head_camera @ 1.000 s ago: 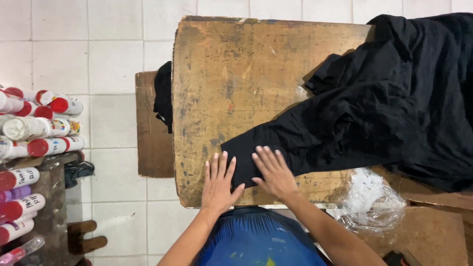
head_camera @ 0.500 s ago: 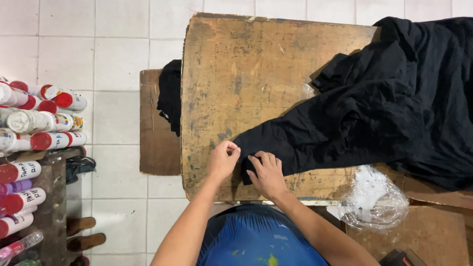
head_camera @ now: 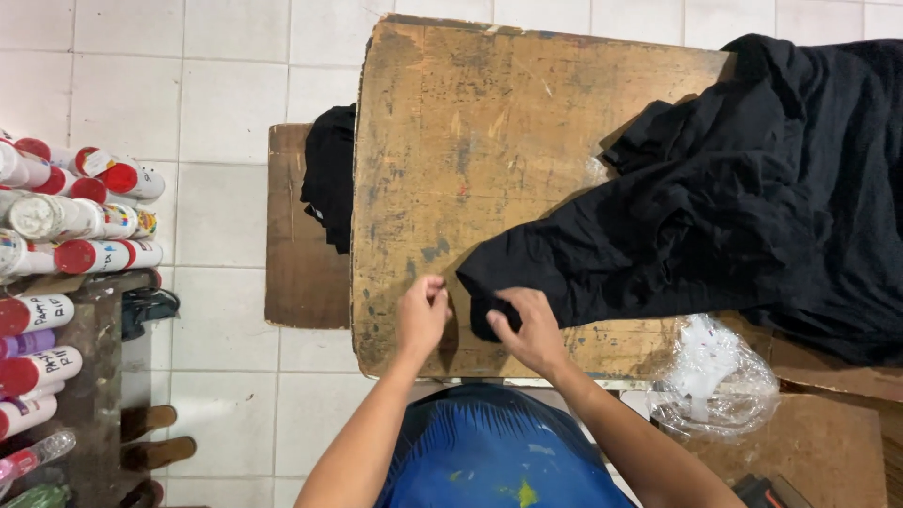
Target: The person irons a black garment on a wooden table. They smooth the fabric with their hands, apply the iron to the surface, and reposition the garment to iron different sections.
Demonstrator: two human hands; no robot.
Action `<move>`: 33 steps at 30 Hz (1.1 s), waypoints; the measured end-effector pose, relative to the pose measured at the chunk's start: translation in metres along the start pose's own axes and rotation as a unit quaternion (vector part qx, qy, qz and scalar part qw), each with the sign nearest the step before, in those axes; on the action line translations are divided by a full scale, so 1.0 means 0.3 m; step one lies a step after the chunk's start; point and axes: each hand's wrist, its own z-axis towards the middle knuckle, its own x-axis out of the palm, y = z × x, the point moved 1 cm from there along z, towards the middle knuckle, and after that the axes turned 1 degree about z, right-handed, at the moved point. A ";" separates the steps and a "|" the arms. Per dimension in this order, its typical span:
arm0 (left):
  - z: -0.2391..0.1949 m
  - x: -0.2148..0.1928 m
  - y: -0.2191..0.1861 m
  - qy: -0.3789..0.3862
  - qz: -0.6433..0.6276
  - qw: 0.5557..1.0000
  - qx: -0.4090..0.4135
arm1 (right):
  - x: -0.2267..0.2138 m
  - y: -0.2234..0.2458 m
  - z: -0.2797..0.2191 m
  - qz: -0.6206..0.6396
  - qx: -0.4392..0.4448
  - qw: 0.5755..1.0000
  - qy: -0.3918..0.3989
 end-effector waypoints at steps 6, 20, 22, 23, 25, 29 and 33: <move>-0.005 0.086 0.048 0.068 -0.042 0.995 -0.056 | -0.224 -0.083 -0.023 0.022 0.004 0.986 -0.163; -0.023 0.106 0.019 0.005 0.213 0.950 0.226 | -0.476 -0.507 0.031 -0.081 0.344 0.920 -0.169; -0.030 0.103 0.006 -0.013 0.236 0.936 0.260 | -0.476 -0.502 0.038 -0.080 0.310 0.929 -0.184; -0.038 0.094 -0.011 -0.040 0.250 0.928 0.274 | -0.474 -0.509 0.039 -0.047 0.304 0.929 -0.205; -0.061 0.085 -0.029 -0.065 0.264 0.919 0.287 | -0.472 -0.505 0.025 -0.014 0.299 0.928 -0.223; -0.067 0.100 -0.011 -0.109 0.282 0.912 0.277 | -0.507 -0.455 0.023 0.022 0.279 0.928 -0.245; -0.057 0.121 0.028 -0.116 0.256 0.934 0.220 | -0.496 -0.459 0.018 0.008 0.244 0.946 -0.215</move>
